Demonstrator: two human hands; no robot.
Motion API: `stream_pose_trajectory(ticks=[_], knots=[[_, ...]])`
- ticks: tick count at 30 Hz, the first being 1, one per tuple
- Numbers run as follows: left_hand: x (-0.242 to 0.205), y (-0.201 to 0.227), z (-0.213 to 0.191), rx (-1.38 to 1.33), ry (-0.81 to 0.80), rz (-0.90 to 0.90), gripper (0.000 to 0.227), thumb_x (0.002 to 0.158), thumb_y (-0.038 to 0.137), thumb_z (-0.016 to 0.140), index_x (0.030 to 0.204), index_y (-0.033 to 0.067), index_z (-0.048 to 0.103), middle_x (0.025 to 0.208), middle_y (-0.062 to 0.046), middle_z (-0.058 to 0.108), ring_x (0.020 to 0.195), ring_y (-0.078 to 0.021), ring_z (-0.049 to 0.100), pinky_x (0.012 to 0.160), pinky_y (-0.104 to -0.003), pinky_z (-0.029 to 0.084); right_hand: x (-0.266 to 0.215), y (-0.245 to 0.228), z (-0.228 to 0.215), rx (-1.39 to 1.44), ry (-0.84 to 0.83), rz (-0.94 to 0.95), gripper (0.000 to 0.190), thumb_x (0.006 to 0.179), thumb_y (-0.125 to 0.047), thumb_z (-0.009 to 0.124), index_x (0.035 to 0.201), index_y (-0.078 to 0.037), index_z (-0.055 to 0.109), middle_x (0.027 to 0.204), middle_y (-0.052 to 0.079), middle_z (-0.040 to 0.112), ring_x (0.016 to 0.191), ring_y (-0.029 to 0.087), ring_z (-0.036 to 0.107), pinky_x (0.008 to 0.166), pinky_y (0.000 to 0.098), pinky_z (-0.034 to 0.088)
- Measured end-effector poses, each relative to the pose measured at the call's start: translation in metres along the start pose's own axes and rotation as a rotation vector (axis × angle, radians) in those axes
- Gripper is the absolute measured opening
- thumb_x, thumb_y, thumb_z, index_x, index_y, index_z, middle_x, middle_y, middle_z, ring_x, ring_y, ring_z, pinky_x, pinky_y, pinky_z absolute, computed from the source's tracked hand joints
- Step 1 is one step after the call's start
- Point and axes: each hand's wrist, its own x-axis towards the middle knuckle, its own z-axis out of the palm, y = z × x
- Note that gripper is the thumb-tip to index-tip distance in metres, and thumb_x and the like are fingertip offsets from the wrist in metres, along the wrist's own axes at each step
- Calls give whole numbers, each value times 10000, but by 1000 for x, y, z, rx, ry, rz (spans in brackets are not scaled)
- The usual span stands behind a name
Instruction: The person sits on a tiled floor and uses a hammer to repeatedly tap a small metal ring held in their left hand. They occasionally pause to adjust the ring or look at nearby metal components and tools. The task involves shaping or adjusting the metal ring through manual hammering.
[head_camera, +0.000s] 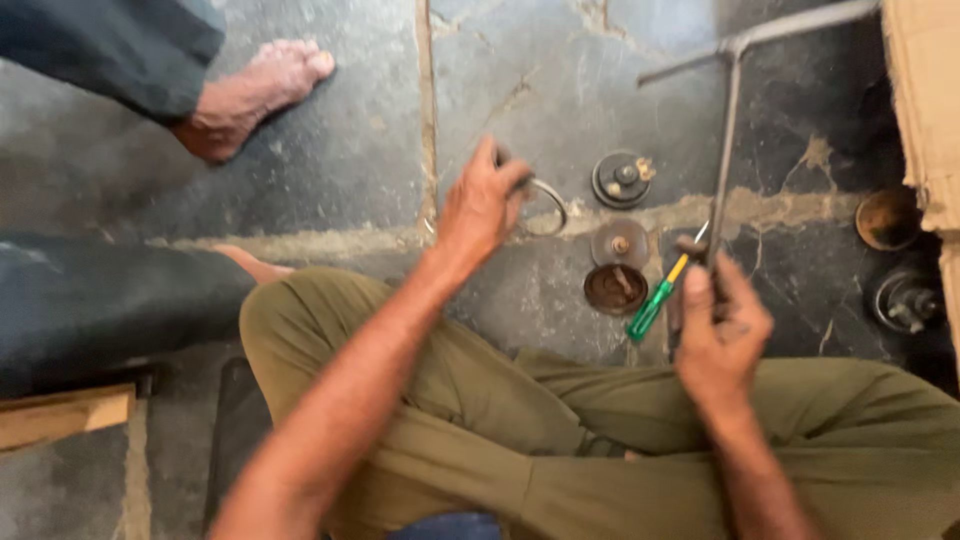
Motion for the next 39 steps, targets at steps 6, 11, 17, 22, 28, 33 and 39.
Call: stream_pose_trajectory(ticks=[6, 11, 17, 22, 28, 33, 39], knots=[[6, -3, -32, 119, -166, 47, 177, 952, 255, 787, 1004, 93, 736, 906, -166, 717, 860, -395, 671, 718, -502, 518, 17, -8, -16, -136, -188, -14, 326, 1116, -198, 578, 1380, -14, 625, 812, -86, 509, 688, 9, 441, 574, 190, 339], [-1, -28, 2, -202, -87, -139, 181, 906, 91, 701, 1080, 96, 750, 910, -176, 752, 839, -311, 748, 772, -396, 581, 14, 32, 9, -172, -116, 49, 318, 1088, -182, 611, 1360, -22, 645, 787, -76, 522, 674, 12, 438, 569, 201, 336], [24, -47, 8, -267, -155, -79, 373, 825, -34, 573, 1158, 67, 706, 932, -163, 755, 858, -312, 749, 797, -397, 582, 19, 37, 14, -327, -149, 21, 330, 1112, -181, 593, 1405, -33, 626, 877, -10, 632, 764, 49, 516, 640, 238, 429], [25, -49, 9, -174, -143, -161, 267, 915, 39, 644, 1178, 72, 677, 925, -156, 757, 825, -304, 744, 771, -419, 582, 21, 37, 23, -654, -202, -27, 420, 1082, -178, 602, 1495, -108, 572, 866, 177, 710, 718, 248, 681, 650, 364, 512], [30, -60, 21, 111, -303, -317, 410, 1011, 52, 464, 1415, -7, 431, 852, -258, 712, 721, -417, 703, 630, -531, 541, 26, 34, 38, -878, -304, -111, 493, 1026, -164, 633, 1510, -215, 556, 927, 223, 724, 808, 433, 700, 661, 489, 512], [10, -73, 47, 255, -104, -47, 475, 861, -42, 534, 1330, -41, 460, 813, -281, 695, 693, -501, 685, 584, -586, 536, 16, 37, 38, -980, -336, -38, 509, 1039, -177, 641, 1536, -216, 542, 895, 236, 705, 803, 453, 685, 657, 500, 511], [9, -87, 51, 236, -102, -128, 145, 1048, 157, 556, 1108, 34, 509, 848, -233, 713, 754, -466, 692, 617, -578, 524, 19, 38, 34, -788, -219, -80, 342, 1097, -197, 561, 1437, -178, 592, 982, 216, 724, 868, 405, 721, 725, 471, 546]])
